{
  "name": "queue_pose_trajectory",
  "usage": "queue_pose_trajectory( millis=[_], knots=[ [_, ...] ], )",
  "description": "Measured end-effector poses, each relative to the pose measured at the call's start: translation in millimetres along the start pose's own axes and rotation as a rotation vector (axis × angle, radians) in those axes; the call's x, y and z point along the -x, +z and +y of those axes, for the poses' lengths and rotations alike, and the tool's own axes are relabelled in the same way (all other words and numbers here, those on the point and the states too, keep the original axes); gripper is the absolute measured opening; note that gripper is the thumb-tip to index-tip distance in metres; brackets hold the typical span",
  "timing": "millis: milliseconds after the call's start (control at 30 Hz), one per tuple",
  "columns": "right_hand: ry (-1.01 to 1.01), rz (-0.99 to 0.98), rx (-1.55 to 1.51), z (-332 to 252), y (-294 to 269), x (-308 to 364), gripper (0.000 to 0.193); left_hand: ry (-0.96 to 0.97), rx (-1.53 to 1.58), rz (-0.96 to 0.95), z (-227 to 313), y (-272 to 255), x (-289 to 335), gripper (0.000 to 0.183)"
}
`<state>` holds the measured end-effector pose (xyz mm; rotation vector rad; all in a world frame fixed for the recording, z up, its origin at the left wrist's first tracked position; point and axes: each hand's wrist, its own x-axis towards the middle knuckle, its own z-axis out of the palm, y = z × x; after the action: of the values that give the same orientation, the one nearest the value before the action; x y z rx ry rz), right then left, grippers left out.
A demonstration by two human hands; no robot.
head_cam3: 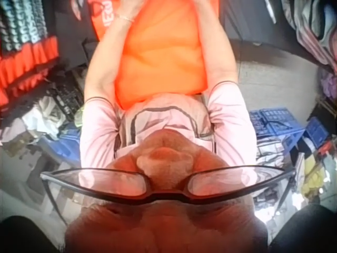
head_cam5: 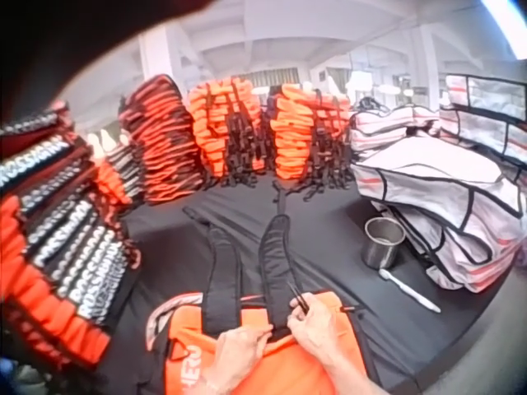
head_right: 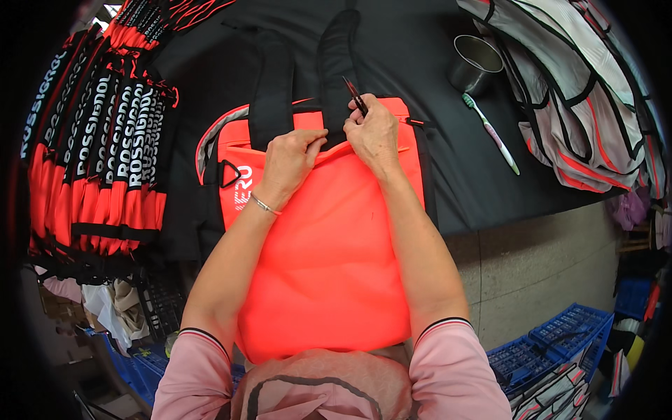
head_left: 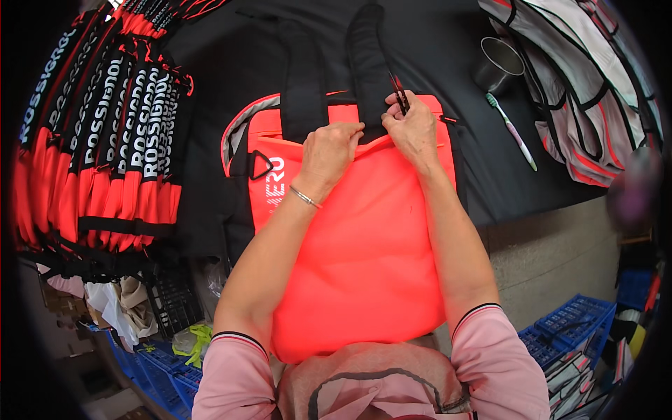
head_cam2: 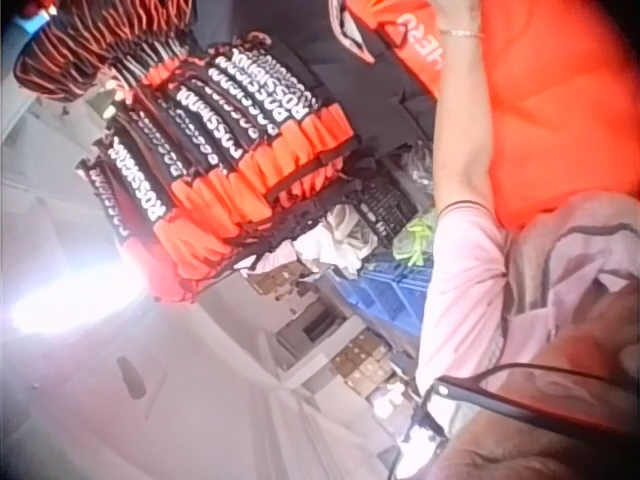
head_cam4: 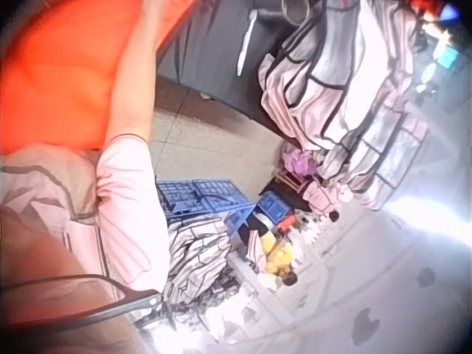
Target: Trimming excess threads from backpacks using small nippers.
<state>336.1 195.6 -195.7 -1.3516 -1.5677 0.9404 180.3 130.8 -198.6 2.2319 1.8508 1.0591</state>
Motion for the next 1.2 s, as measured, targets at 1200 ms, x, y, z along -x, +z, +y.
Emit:
queue_pose_trajectory(
  millis=[1200],
  knots=[
    [0.02,-0.035,-0.276,10.0,1.3,-4.9,0.023,0.125,-0.286,-0.396,1.7,7.6,-35.0,0.013]
  ],
)
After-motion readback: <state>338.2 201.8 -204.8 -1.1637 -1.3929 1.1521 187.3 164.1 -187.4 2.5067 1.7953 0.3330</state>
